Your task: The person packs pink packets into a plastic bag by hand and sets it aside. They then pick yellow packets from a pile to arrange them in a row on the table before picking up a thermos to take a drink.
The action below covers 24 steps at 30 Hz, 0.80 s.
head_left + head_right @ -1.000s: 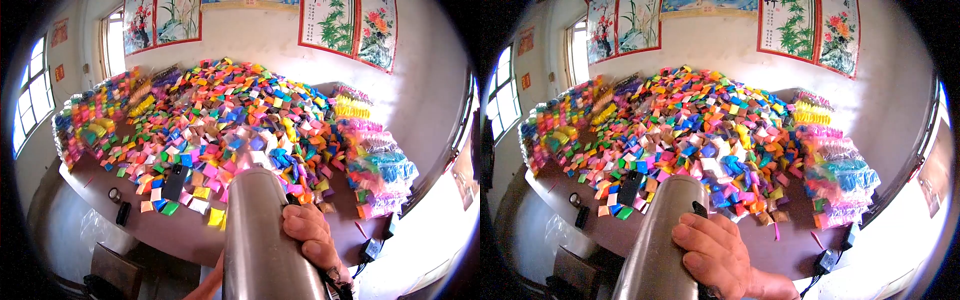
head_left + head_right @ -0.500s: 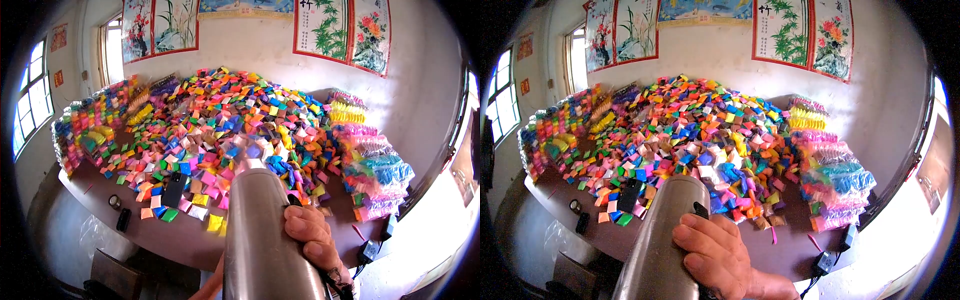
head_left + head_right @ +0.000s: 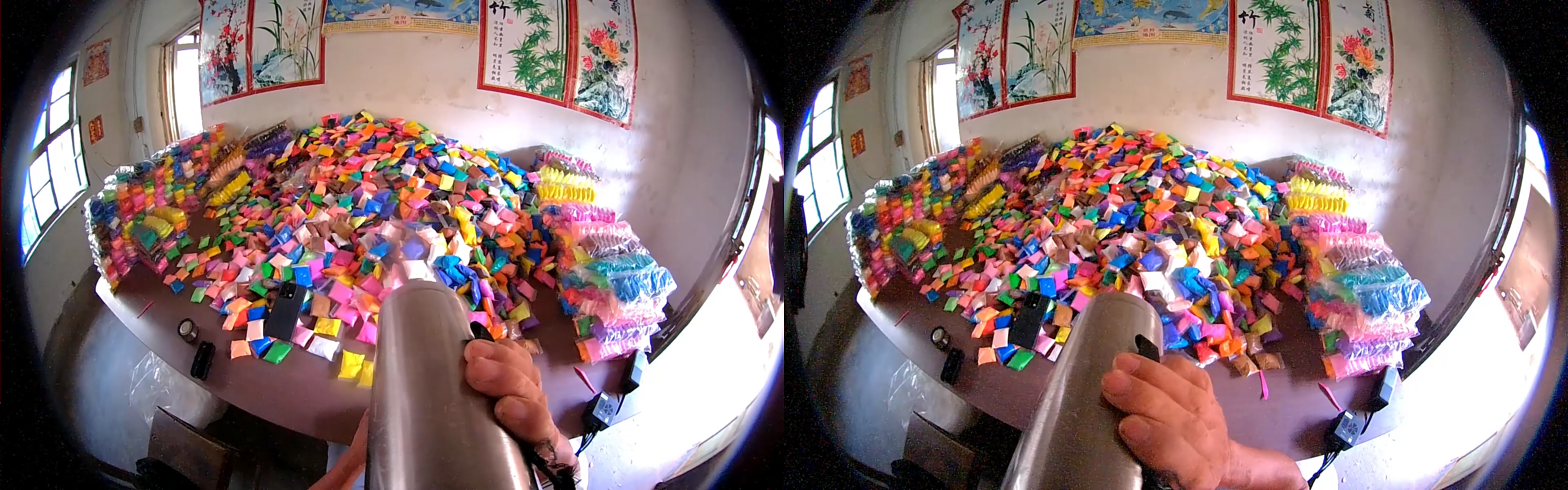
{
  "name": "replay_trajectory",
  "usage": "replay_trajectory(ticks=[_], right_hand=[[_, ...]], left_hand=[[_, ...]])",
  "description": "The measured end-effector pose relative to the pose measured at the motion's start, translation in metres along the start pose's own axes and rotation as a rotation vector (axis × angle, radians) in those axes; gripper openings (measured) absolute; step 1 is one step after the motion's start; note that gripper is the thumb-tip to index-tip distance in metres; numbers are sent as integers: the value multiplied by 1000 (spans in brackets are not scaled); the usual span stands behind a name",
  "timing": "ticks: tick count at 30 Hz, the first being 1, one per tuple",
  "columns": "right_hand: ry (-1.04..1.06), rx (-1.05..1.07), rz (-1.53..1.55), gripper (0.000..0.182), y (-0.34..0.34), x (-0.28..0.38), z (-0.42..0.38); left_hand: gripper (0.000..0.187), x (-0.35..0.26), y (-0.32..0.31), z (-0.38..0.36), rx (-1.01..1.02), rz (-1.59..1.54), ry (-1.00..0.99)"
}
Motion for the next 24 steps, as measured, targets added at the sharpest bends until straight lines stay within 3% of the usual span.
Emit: replay_trajectory(ticks=[2,5,8,13,16,18,20,22,24], right_hand=[[0,-13,-1,35,1,3,-1],[-148,68,98,36,0,10,4],[-234,113,172,39,-3,7,7],[-52,143,77,39,-12,-17,-11],[-92,211,104,32,-9,-28,-16],[-51,118,42,32,-12,-27,-25],[-244,120,70,35,-11,-33,-27],[-195,107,67,35,-12,-38,-33],[-221,130,60,36,-12,-41,-36]], left_hand=[[27,13,-7,-4,30,-49,61],[30,68,-43,-23,-13,136,-67],[30,48,-28,-14,-40,64,-52],[31,45,-28,-10,-83,3,-13],[27,32,-16,-4,-29,-55,15],[24,23,-6,3,20,-105,20],[22,24,-5,-1,41,-130,29],[19,27,-11,-4,100,198,16],[23,28,-11,-4,79,197,-31]])
Point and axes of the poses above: each hand's wrist, its own z-axis towards the middle knuckle, its own y-axis out of the back of the hand, x = y × z, the point moved 6 cm from there along z, towards the middle knuckle, and after that the axes turned 7 degrees about y, right-handed, at the moved point
